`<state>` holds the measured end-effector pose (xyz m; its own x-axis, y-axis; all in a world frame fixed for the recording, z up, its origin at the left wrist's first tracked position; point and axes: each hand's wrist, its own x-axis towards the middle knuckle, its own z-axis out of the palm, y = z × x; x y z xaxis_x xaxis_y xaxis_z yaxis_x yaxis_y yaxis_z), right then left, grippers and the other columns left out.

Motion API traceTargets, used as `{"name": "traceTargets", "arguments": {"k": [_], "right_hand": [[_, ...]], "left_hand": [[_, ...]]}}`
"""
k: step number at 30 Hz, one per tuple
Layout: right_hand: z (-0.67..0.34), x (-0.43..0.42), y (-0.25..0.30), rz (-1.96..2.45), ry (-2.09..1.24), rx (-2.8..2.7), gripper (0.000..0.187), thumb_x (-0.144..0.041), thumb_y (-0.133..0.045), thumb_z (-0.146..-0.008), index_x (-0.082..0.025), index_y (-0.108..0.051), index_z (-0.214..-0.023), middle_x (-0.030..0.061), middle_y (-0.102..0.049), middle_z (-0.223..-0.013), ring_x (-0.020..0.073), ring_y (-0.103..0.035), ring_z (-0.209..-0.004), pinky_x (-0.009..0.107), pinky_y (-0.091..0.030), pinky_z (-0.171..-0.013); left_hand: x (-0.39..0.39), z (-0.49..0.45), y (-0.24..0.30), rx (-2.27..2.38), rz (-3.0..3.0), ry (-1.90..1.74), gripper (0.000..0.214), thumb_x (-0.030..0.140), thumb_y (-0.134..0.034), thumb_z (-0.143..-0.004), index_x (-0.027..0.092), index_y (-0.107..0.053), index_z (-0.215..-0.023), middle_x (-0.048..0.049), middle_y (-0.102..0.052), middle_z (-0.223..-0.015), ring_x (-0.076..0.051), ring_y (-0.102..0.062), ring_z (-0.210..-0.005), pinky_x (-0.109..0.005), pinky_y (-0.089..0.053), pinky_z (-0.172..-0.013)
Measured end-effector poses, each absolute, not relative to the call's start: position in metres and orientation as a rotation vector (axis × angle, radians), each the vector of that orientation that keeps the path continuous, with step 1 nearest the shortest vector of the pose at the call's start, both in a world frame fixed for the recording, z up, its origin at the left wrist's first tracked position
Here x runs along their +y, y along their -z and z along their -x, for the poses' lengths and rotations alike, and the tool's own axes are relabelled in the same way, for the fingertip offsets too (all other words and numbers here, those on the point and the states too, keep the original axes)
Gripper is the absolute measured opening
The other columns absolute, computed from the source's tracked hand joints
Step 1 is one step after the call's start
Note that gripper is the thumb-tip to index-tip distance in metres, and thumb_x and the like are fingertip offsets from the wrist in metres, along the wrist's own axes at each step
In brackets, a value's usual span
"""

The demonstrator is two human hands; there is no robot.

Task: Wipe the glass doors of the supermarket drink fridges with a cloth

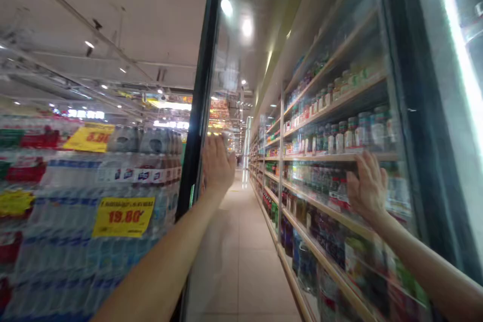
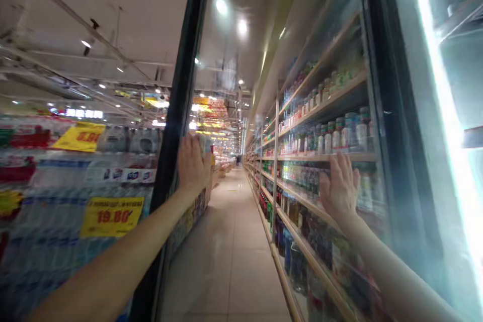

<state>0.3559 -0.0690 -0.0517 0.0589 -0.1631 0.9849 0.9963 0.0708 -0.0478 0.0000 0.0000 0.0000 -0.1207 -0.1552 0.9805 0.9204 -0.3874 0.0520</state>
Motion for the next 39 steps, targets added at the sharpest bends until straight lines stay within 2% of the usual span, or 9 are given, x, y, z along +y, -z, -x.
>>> {"name": "traceTargets", "arguments": {"k": [5, 12, 18, 21, 25, 28, 31, 35, 39], "right_hand": [[-0.282, -0.073, 0.049, 0.836, 1.249, -1.436, 0.053, -0.028, -0.035, -0.090, -0.024, -0.024, -0.142, 0.0109, -0.033, -0.144, 0.0247, -0.025, -0.136, 0.051, -0.027, -0.105], [-0.251, -0.077, 0.035, 0.647, 1.187, -1.437, 0.053, -0.022, -0.037, -0.088, -0.022, -0.028, -0.139, 0.0102, -0.035, -0.143, 0.0236, -0.025, -0.136, 0.052, -0.027, -0.106], [-0.182, -0.067, 0.020, 0.432, 0.938, -1.678, 0.043, -0.020, -0.029, -0.090, -0.011, -0.043, -0.130, 0.0129, -0.049, -0.131, 0.0141, -0.041, -0.126, 0.031, -0.037, -0.105], [-0.146, -0.058, 0.006, 0.614, 0.905, -1.513, 0.043, -0.023, -0.030, -0.090, -0.006, -0.046, -0.126, 0.0158, -0.044, -0.136, 0.0197, -0.035, -0.130, 0.037, -0.033, -0.108], [-0.114, -0.043, -0.018, 0.786, 1.163, -1.562, 0.038, -0.022, -0.037, -0.089, -0.007, -0.054, -0.119, 0.0128, -0.041, -0.139, 0.0266, -0.026, -0.134, 0.048, -0.021, -0.111], [-0.148, -0.040, -0.032, 0.745, 1.421, -1.744, 0.041, -0.020, -0.036, -0.090, -0.016, -0.047, -0.129, 0.0033, -0.038, -0.143, 0.0190, -0.024, -0.135, 0.043, -0.016, -0.113], [-0.247, -0.060, -0.032, 1.106, 1.252, -1.343, 0.046, -0.023, -0.036, -0.088, -0.026, -0.038, -0.135, -0.0001, -0.034, -0.145, 0.0192, -0.021, -0.137, 0.048, -0.016, -0.111], [-0.357, -0.089, -0.015, 1.246, 1.102, -0.949, 0.053, -0.029, -0.026, -0.090, -0.009, -0.028, -0.139, 0.0209, -0.023, -0.146, 0.0365, -0.012, -0.137, 0.064, -0.020, -0.101], [-0.335, -0.076, 0.004, 1.208, 1.227, -1.214, 0.058, -0.031, -0.031, -0.087, -0.012, -0.022, -0.142, 0.0153, -0.023, -0.148, 0.0280, -0.011, -0.139, 0.053, -0.021, -0.107]], "left_hand": [[-0.017, -0.071, 0.035, -0.327, 1.699, 1.048, 0.049, 0.037, -0.034, -0.090, 0.018, -0.035, -0.135, -0.0084, -0.041, -0.140, -0.022, -0.023, -0.136, -0.042, -0.020, -0.111], [-0.008, -0.021, -0.017, -0.789, 1.589, 1.867, 0.055, 0.039, -0.030, -0.090, 0.010, -0.032, -0.137, -0.0166, -0.029, -0.145, -0.026, -0.019, -0.137, -0.048, -0.015, -0.111], [-0.021, -0.071, 0.005, -0.442, 1.791, 2.041, 0.048, 0.036, -0.035, -0.089, 0.015, -0.037, -0.131, -0.0132, -0.035, -0.142, -0.020, -0.030, -0.133, -0.039, -0.028, -0.109], [-0.022, -0.043, 0.011, -0.633, 1.499, 2.113, 0.057, 0.040, -0.052, -0.079, 0.011, -0.041, -0.127, -0.0181, -0.035, -0.140, -0.027, -0.027, -0.133, -0.047, -0.023, -0.110], [-0.017, 0.001, 0.020, -0.764, 1.481, 1.942, 0.046, 0.035, -0.045, -0.082, 0.010, -0.048, -0.121, -0.0182, -0.042, -0.135, -0.027, -0.036, -0.128, -0.047, -0.029, -0.107], [-0.016, 0.008, 0.026, -0.808, 1.527, 1.806, 0.053, 0.037, -0.038, -0.085, 0.006, -0.043, -0.127, -0.0223, -0.036, -0.139, -0.031, -0.030, -0.132, -0.052, -0.027, -0.107], [-0.016, 0.002, 0.032, -0.922, 1.537, 1.691, 0.054, 0.039, -0.035, -0.087, 0.008, -0.040, -0.131, -0.0215, -0.032, -0.142, -0.033, -0.023, -0.135, -0.056, -0.023, -0.107], [-0.012, -0.006, 0.038, -0.954, 1.486, 1.593, 0.056, 0.039, -0.033, -0.088, 0.006, -0.038, -0.133, -0.0228, -0.028, -0.144, -0.033, -0.019, -0.136, -0.055, -0.020, -0.107], [-0.012, -0.007, 0.039, -0.970, 1.436, 1.589, 0.059, 0.042, -0.028, -0.089, 0.003, -0.037, -0.133, -0.0245, -0.030, -0.142, -0.033, -0.019, -0.136, -0.054, -0.020, -0.107]]}}
